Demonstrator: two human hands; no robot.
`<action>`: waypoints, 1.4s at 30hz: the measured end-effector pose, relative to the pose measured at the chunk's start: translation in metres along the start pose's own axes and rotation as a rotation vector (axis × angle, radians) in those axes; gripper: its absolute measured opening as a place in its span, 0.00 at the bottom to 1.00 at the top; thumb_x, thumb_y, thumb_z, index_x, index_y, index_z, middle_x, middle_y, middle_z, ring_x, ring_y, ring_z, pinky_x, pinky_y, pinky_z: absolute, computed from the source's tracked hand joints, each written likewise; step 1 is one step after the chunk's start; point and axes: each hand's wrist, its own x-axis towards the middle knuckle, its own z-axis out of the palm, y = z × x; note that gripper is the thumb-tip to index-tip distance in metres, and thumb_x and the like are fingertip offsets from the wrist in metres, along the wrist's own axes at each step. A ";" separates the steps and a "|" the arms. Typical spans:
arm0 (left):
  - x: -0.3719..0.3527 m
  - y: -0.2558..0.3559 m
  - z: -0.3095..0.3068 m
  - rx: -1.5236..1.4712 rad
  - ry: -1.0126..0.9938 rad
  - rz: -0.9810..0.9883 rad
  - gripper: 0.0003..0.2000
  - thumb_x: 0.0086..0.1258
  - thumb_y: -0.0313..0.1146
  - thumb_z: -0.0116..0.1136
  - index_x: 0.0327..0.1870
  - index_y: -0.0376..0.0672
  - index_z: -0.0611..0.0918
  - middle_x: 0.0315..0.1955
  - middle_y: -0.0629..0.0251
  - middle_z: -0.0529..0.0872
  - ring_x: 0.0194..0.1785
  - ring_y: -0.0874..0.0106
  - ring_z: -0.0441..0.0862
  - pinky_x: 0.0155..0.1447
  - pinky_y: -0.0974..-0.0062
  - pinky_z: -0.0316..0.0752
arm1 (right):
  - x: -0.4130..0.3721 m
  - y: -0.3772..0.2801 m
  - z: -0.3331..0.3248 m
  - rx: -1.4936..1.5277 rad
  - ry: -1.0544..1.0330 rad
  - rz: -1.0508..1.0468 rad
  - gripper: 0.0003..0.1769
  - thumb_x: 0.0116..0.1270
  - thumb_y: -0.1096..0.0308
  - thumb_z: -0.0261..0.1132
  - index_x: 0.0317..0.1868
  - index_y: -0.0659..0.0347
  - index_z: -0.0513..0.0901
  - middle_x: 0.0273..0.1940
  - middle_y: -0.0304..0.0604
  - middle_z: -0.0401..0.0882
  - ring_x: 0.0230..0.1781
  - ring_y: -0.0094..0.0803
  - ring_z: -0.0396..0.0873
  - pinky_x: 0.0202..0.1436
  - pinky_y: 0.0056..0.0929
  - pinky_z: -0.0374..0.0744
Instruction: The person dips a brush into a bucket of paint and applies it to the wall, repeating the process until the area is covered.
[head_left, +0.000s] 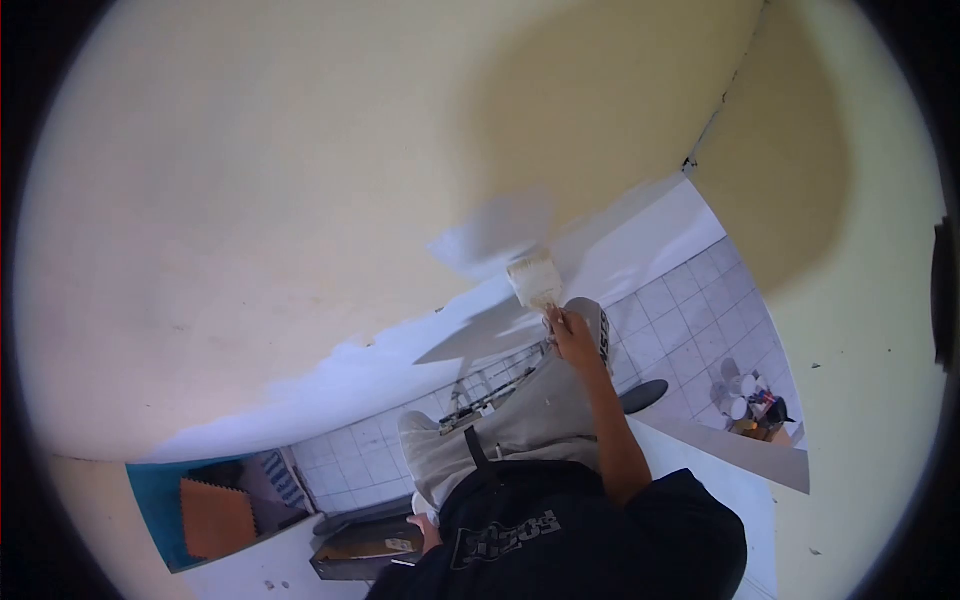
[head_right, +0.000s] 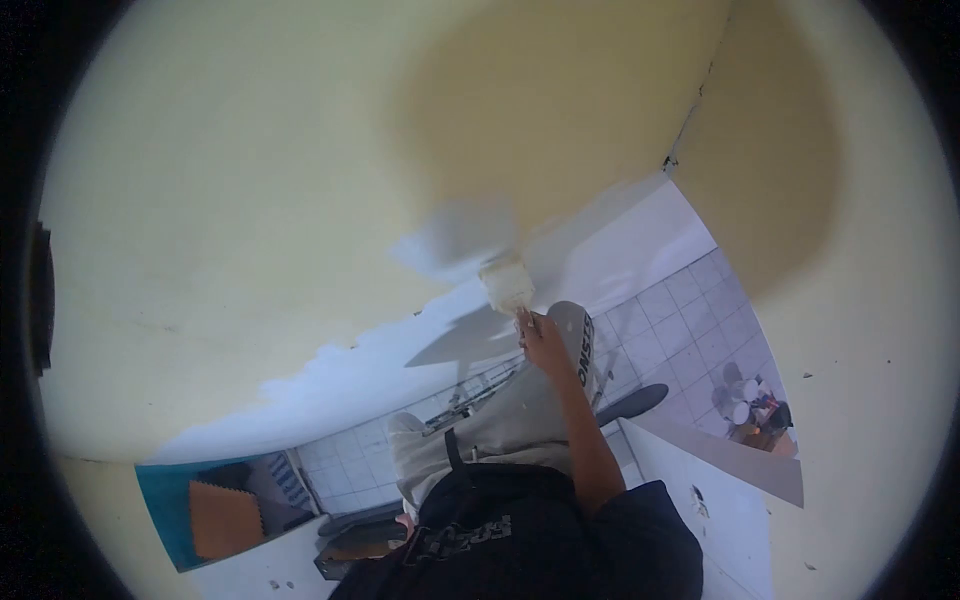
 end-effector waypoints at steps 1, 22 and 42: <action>-0.003 0.000 -0.001 -0.010 0.044 0.021 0.25 0.67 0.59 0.56 0.29 0.42 0.75 0.15 0.66 0.70 0.21 0.72 0.71 0.26 0.75 0.67 | -0.011 -0.029 0.004 0.001 -0.041 -0.073 0.23 0.77 0.51 0.50 0.26 0.59 0.70 0.15 0.29 0.61 0.13 0.15 0.59 0.16 0.20 0.60; -0.184 0.285 -0.097 -0.447 0.065 0.955 0.20 0.73 0.53 0.50 0.45 0.44 0.67 0.18 0.78 0.55 0.21 0.84 0.51 0.26 0.85 0.47 | -0.007 -0.095 0.049 -0.068 -0.143 -0.502 0.21 0.75 0.55 0.51 0.39 0.68 0.79 0.17 0.37 0.66 0.17 0.25 0.64 0.24 0.31 0.67; -0.310 0.329 0.093 -0.254 -0.847 0.764 0.36 0.70 0.67 0.41 0.47 0.32 0.76 0.18 0.82 0.54 0.20 0.88 0.48 0.22 0.86 0.41 | -0.035 -0.101 0.061 -0.098 -0.147 -0.330 0.20 0.75 0.58 0.51 0.33 0.68 0.76 0.17 0.39 0.68 0.16 0.24 0.66 0.23 0.29 0.68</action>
